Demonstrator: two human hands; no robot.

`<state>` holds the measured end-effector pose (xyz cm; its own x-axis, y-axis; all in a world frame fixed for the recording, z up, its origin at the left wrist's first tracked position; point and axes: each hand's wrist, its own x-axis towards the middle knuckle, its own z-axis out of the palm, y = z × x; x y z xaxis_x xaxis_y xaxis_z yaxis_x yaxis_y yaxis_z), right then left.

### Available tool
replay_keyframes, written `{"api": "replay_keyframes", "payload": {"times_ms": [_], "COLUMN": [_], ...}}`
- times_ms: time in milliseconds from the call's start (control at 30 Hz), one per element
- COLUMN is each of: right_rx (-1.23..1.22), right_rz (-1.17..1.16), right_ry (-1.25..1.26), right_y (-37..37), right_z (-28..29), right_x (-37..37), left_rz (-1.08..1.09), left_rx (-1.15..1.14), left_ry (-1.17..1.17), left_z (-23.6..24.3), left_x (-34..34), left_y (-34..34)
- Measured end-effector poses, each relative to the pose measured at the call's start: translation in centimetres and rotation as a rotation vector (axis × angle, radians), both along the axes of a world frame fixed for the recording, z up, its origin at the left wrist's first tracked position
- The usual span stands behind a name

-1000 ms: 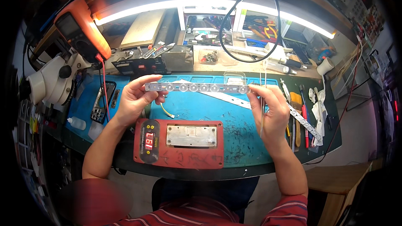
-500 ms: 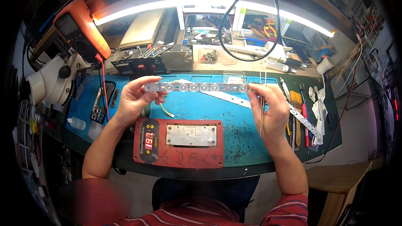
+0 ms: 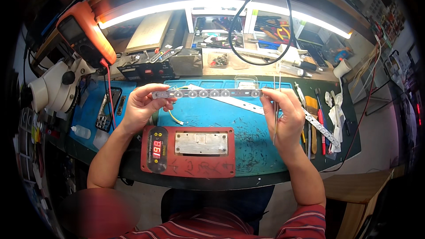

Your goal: The person handles LED strip segments on a workbench, using a soldering iron and tweezers to work on the contacts. The person repeatedly picks up, positions, and adjusts the strips while monitoring a digital temperature display.

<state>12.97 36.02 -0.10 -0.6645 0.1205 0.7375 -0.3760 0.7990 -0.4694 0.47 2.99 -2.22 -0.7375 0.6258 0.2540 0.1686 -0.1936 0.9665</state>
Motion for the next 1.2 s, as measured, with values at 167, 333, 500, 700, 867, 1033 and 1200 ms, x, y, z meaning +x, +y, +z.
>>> {"api": "replay_keyframes", "payload": {"times_ms": [167, 333, 500, 700, 867, 1033, 1200], "right_rx": [-0.006, 0.0, 0.006, -0.001, -0.001, -0.02, -0.014], "right_rz": [-0.001, 0.003, -0.006, -0.008, -0.013, -0.008, -0.006], "right_ry": [-0.004, 0.0, -0.003, 0.004, 0.003, -0.001, -0.004], "right_y": [-0.01, 0.05, 0.03, 0.02, 0.03, 0.01, 0.01], "right_z": [0.01, 0.04, 0.14, 0.11, 0.11, 0.03, 0.09], "right_x": [0.06, 0.06, 0.12, 0.11, 0.1, 0.08, 0.14], "left_rz": [-0.001, 0.0, -0.014, -0.015, -0.015, -0.023, 0.016], "left_rx": [0.014, 0.014, 0.024, 0.013, 0.012, 0.021, 0.001], "left_ry": [-0.017, -0.033, -0.032, -0.039, -0.049, -0.047, -0.059], "left_z": [0.03, 0.29, 0.46, 0.5, 0.47, 0.46, 0.77], "left_x": [0.04, 0.13, 0.18, 0.17, 0.16, 0.14, 0.44], "left_y": [0.04, 0.06, 0.09, 0.05, -0.02, 0.0, 0.2]}}
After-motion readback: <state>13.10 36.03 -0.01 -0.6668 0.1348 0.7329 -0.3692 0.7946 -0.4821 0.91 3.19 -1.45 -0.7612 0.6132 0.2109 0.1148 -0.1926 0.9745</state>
